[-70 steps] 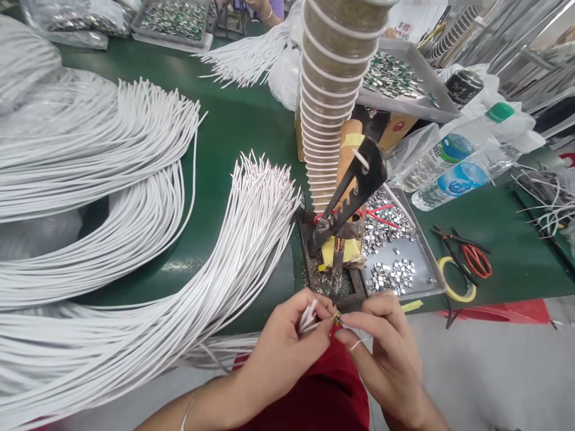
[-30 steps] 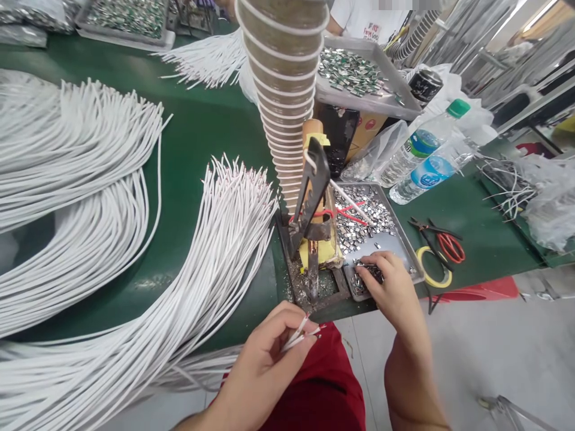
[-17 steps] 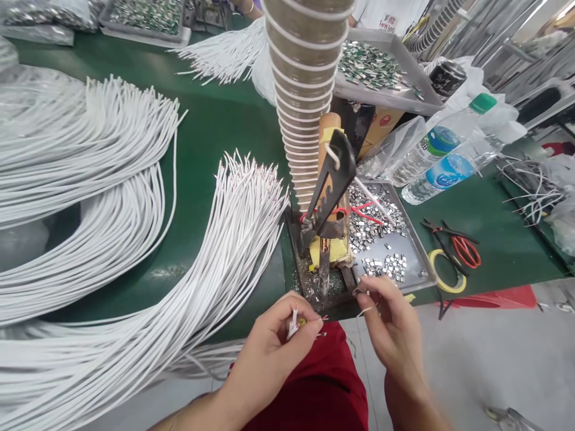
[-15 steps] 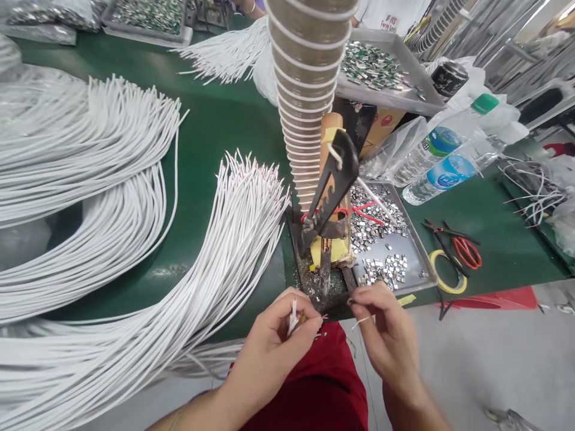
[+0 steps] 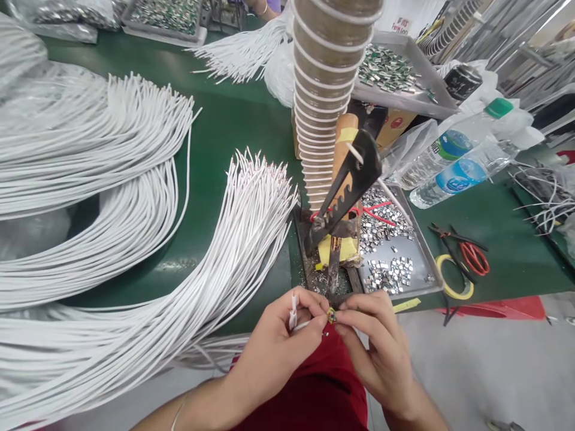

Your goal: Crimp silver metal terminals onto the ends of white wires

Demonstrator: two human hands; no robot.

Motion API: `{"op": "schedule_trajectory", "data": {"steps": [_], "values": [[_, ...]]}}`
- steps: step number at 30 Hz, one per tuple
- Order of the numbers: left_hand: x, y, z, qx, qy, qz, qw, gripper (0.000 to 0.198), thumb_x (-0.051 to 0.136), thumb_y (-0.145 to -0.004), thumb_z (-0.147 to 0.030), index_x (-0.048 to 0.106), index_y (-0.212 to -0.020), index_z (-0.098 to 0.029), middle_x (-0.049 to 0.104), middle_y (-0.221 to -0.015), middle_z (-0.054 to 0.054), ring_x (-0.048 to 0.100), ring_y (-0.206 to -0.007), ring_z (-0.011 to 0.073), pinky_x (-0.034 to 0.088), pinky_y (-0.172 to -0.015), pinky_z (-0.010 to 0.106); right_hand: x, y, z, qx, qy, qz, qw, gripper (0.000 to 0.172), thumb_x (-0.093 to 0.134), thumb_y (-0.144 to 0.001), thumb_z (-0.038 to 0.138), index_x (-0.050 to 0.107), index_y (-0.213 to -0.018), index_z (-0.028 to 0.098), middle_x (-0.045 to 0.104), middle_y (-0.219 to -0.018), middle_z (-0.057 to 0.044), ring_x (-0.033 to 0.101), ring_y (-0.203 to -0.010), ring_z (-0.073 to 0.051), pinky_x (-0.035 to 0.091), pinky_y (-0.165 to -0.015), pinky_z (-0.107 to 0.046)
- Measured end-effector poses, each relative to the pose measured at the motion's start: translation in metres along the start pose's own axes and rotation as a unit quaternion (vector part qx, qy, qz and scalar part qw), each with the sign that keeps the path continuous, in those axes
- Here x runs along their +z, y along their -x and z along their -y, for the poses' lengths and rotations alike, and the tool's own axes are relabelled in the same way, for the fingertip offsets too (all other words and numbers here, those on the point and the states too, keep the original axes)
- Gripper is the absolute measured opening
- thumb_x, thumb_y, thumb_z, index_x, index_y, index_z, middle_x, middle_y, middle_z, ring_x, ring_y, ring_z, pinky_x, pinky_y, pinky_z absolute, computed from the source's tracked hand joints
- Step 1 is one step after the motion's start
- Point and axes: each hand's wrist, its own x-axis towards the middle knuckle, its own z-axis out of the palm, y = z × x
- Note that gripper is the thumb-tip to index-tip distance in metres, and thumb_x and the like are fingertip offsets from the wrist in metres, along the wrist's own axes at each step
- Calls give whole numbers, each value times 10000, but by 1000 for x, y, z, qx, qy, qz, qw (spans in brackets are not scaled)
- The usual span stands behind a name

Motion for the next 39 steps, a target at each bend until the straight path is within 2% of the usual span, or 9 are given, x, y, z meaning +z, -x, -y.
{"op": "schedule_trajectory", "data": {"steps": [6, 14, 21, 26, 29, 36, 39], "values": [[0, -7, -2, 15, 0, -20, 1000, 170, 766, -850, -193, 632, -745, -195, 663, -863, -13, 549, -741, 132, 452, -756, 250, 5, 5, -3, 3, 27, -45, 999, 307, 605, -965, -10, 642, -1168, 218, 738, -1107, -70, 742, -1014, -191, 603, -933, -371], [-2, -9, -2, 8, 30, -32, 999, 184, 801, -820, -195, 634, -744, -179, 671, -901, -22, 529, -712, 102, 432, -712, 218, 10, -3, 0, -19, 54, -71, 996, 305, 613, -972, 10, 635, -1174, 238, 786, -1080, -80, 784, -953, -203, 653, -798, -365], [-3, -10, -5, 11, 28, -29, 999, 178, 794, -826, -196, 639, -740, -186, 698, -900, -13, 550, -695, 105, 451, -684, 218, 12, -1, -1, -29, 59, -71, 995, 330, 657, -946, 13, 648, -1201, 223, 787, -1088, -95, 791, -950, -218, 655, -798, -372], [-1, -7, -9, 41, -23, -46, 998, 141, 773, -802, -164, 659, -724, -193, 716, -909, 10, 637, -760, 140, 532, -761, 246, 15, -3, 3, -31, 81, -65, 994, 312, 667, -943, 23, 650, -1187, 217, 774, -1041, -85, 764, -933, -212, 651, -840, -385], [1, -5, -8, 54, -32, -60, 996, 118, 761, -796, -165, 666, -735, -200, 730, -944, 29, 689, -841, 169, 570, -808, 259, 16, -6, 5, -38, 78, -61, 994, 314, 673, -933, 19, 651, -1183, 207, 739, -1056, -93, 744, -945, -212, 646, -816, -353], [-1, -2, 3, 48, -53, -40, 997, 131, 713, -850, -142, 642, -763, -211, 748, -922, 16, 696, -862, 166, 555, -808, 245, 4, -3, 1, 22, 13, -79, 997, 203, 656, -983, 116, 657, -1110, 274, 579, -1099, -62, 619, -969, -215, 589, -795, -389], [-1, 0, 8, 59, -86, -27, 994, 142, 687, -887, -139, 642, -772, -210, 747, -921, 21, 677, -852, 173, 540, -802, 259, -2, -3, 2, 39, -7, -54, 998, 216, 695, -976, 151, 669, -1153, 272, 552, -999, -36, 568, -880, -201, 554, -755, -376]]}}
